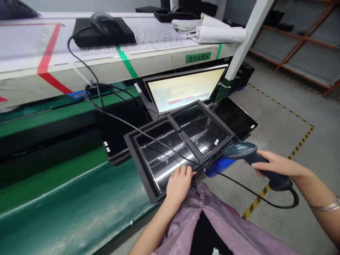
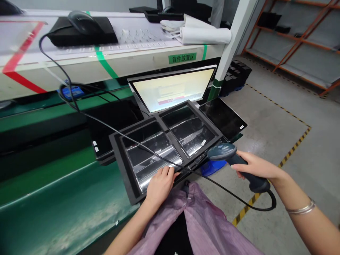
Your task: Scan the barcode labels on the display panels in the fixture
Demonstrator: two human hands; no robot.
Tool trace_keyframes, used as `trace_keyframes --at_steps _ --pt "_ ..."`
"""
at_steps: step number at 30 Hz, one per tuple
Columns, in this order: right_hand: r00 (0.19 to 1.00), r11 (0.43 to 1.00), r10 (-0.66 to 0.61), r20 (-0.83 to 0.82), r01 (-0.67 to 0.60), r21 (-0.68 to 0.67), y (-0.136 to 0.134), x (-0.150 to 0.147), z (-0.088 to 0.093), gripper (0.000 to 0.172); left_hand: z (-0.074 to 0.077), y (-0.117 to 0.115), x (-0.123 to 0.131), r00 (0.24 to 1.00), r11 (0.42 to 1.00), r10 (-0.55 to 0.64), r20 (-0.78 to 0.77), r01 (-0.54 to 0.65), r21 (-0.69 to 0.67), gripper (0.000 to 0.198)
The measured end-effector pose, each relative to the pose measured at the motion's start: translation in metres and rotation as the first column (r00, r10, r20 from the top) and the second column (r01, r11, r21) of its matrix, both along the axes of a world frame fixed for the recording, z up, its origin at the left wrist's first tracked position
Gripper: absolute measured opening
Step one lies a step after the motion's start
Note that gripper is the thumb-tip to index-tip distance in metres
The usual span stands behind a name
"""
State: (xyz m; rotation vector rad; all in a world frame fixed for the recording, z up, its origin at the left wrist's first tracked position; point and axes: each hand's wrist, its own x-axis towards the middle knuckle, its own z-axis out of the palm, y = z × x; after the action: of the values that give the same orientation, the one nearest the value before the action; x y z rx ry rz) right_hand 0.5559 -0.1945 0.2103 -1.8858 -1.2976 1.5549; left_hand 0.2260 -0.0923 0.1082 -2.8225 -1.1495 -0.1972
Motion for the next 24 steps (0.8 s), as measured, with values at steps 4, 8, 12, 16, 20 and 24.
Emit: trace_keyframes --at_steps 4,8,12,16,20,24 --pt "0.996 0.996 -0.090 0.005 0.090 0.016 -0.010 -0.005 -0.010 0.041 0.001 0.019 -0.002 1.000 0.998 -0.016 -0.013 0.015 -0.059 0.017" --pt "0.988 0.987 -0.152 -0.026 0.153 0.040 -0.010 -0.010 -0.013 0.042 0.000 0.022 -0.003 0.999 0.999 -0.010 -0.034 0.009 -0.035 0.019" --pt "0.991 0.991 -0.130 0.018 0.129 0.041 -0.006 -0.008 -0.016 0.040 -0.001 0.020 -0.001 0.999 0.998 0.007 -0.034 -0.009 -0.058 0.023" --pt "0.994 0.996 -0.012 0.110 0.003 0.086 -0.001 -0.003 -0.017 0.037 -0.001 0.019 0.001 0.999 0.998 0.038 -0.037 -0.039 -0.045 0.029" --pt "0.980 0.992 0.059 0.190 -0.080 0.101 0.006 -0.003 -0.013 0.035 -0.001 0.018 0.002 0.997 0.999 0.044 -0.058 -0.045 -0.001 0.032" --pt "0.969 0.989 0.094 0.228 -0.117 0.091 0.012 -0.003 -0.011 0.035 -0.002 0.017 0.003 0.997 0.998 0.046 -0.057 -0.044 0.044 0.033"
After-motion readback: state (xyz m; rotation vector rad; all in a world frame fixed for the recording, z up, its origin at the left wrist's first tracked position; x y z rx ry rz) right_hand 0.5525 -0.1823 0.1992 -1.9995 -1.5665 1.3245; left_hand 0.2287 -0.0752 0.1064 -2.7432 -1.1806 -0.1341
